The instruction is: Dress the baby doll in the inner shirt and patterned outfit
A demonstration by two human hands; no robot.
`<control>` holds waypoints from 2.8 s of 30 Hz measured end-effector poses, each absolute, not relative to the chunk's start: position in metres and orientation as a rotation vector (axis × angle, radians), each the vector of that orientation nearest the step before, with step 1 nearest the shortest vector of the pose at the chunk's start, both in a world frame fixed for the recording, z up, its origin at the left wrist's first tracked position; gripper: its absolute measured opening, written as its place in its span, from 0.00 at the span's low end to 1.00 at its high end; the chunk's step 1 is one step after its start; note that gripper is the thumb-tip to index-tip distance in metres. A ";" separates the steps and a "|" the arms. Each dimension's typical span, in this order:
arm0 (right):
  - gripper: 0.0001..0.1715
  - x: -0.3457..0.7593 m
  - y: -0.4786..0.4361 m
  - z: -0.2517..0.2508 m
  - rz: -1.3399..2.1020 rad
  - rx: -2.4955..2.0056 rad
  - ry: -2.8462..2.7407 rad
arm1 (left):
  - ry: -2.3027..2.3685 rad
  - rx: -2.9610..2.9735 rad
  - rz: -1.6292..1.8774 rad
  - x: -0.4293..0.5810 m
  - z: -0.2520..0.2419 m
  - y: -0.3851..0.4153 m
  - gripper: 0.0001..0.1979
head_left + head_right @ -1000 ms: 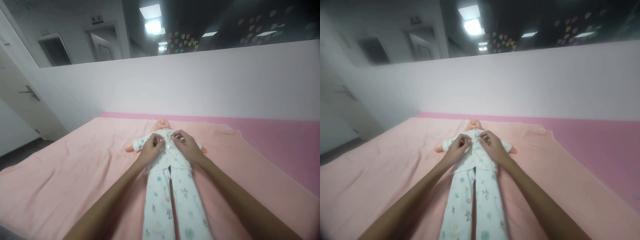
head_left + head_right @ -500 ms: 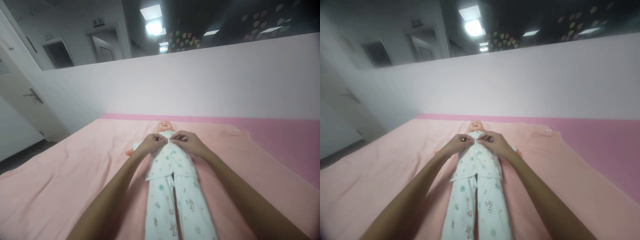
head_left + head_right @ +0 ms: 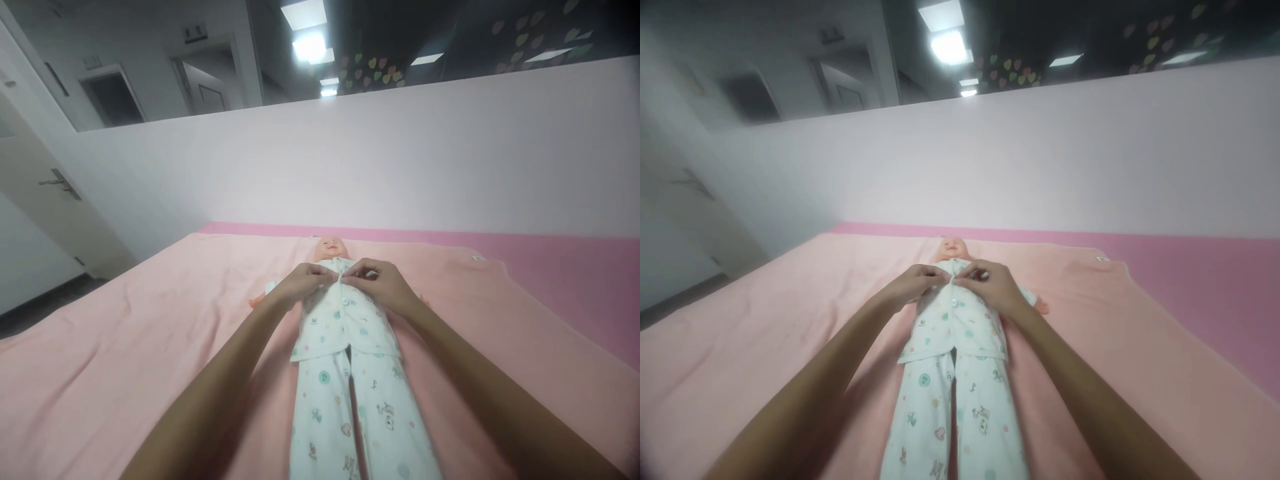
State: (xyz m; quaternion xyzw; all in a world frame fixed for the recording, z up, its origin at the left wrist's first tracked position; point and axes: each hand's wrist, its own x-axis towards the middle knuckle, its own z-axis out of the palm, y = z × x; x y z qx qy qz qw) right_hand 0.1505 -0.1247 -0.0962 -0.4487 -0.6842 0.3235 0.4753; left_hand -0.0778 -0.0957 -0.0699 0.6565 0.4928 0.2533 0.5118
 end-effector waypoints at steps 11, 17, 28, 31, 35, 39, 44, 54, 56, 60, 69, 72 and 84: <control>0.11 0.147 -0.128 -0.092 0.702 -1.136 -1.678 | 1.232 1.563 0.680 -0.071 -0.070 -0.102 0.20; 0.04 0.143 -0.129 -0.090 0.467 -1.082 -1.802 | 1.252 1.567 0.686 -0.070 -0.068 -0.104 0.21; 0.04 0.134 -0.131 -0.096 0.385 -1.086 -1.733 | 1.212 1.570 0.735 -0.067 -0.067 -0.110 0.24; 0.07 0.135 -0.129 -0.101 0.436 -1.072 -1.707 | 1.217 1.561 0.737 -0.068 -0.070 -0.108 0.24; 0.07 0.134 -0.128 -0.104 0.451 -1.069 -1.697 | 1.233 1.533 0.748 -0.065 -0.070 -0.107 0.21; 0.04 0.130 -0.131 -0.102 0.417 -1.113 -1.674 | 1.243 1.560 0.769 -0.063 -0.071 -0.109 0.21; 0.02 0.124 -0.136 -0.097 0.352 -1.148 -1.652 | 1.237 1.601 0.755 -0.063 -0.066 -0.113 0.20; 0.03 0.123 -0.132 -0.104 0.369 -1.081 -1.611 | 1.254 1.512 0.770 -0.063 -0.067 -0.111 0.19; 0.03 0.123 -0.131 -0.106 0.333 -1.062 -1.605 | 1.242 1.481 0.787 -0.063 -0.071 -0.109 0.21; 0.03 0.124 -0.132 -0.108 0.297 -1.069 -1.611 | 1.229 1.450 0.831 -0.062 -0.073 -0.108 0.21; 0.09 0.125 -0.132 -0.109 0.338 -1.060 -1.605 | 1.218 1.418 0.856 -0.063 -0.072 -0.109 0.22; 0.12 0.127 -0.130 -0.112 0.384 -1.053 -1.594 | 1.228 1.419 0.836 -0.067 -0.073 -0.107 0.22; 0.15 0.131 -0.126 -0.117 0.487 -0.989 -1.588 | 1.182 1.528 0.795 -0.071 -0.075 -0.104 0.21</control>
